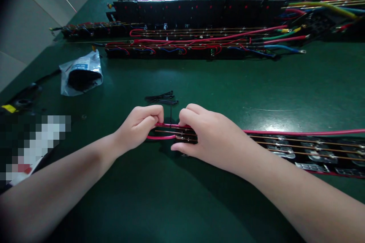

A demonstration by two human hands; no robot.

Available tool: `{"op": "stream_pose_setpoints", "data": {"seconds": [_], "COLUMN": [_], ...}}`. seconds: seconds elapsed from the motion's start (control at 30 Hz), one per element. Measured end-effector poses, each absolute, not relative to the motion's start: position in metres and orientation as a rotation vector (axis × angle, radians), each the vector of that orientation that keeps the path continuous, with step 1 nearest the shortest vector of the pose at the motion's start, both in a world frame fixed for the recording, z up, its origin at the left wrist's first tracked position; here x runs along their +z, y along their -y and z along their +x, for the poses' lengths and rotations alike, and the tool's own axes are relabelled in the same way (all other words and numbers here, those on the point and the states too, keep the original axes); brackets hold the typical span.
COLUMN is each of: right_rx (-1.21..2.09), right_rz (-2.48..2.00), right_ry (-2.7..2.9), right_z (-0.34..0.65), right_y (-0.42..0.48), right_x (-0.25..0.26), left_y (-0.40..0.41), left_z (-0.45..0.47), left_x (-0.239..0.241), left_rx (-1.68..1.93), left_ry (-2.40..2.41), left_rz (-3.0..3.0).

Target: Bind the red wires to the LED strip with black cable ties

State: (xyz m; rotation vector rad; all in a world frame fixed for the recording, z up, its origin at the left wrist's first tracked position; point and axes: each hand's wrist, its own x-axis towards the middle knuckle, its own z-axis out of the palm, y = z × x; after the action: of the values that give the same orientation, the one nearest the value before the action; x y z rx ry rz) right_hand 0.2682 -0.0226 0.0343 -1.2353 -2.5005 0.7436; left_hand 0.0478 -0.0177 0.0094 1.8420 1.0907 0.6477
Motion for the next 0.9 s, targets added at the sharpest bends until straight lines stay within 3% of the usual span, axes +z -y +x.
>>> {"op": "stream_pose_setpoints", "data": {"seconds": [0.37, 0.9], "right_rx": [0.730, 0.661], "right_rz": [-1.216, -1.233], "right_ry": [2.510, 2.544], "right_z": [0.2705, 0.2687], "right_y": [0.0228, 0.0241], "right_x": [0.0304, 0.0332], "left_y": [0.0172, 0.0162], "left_z": [0.0494, 0.0503], "left_x": [0.0129, 0.0095], "left_rx": [0.348, 0.447], "left_ry": [-1.148, -1.105], "left_rz": [2.185, 2.123]}}
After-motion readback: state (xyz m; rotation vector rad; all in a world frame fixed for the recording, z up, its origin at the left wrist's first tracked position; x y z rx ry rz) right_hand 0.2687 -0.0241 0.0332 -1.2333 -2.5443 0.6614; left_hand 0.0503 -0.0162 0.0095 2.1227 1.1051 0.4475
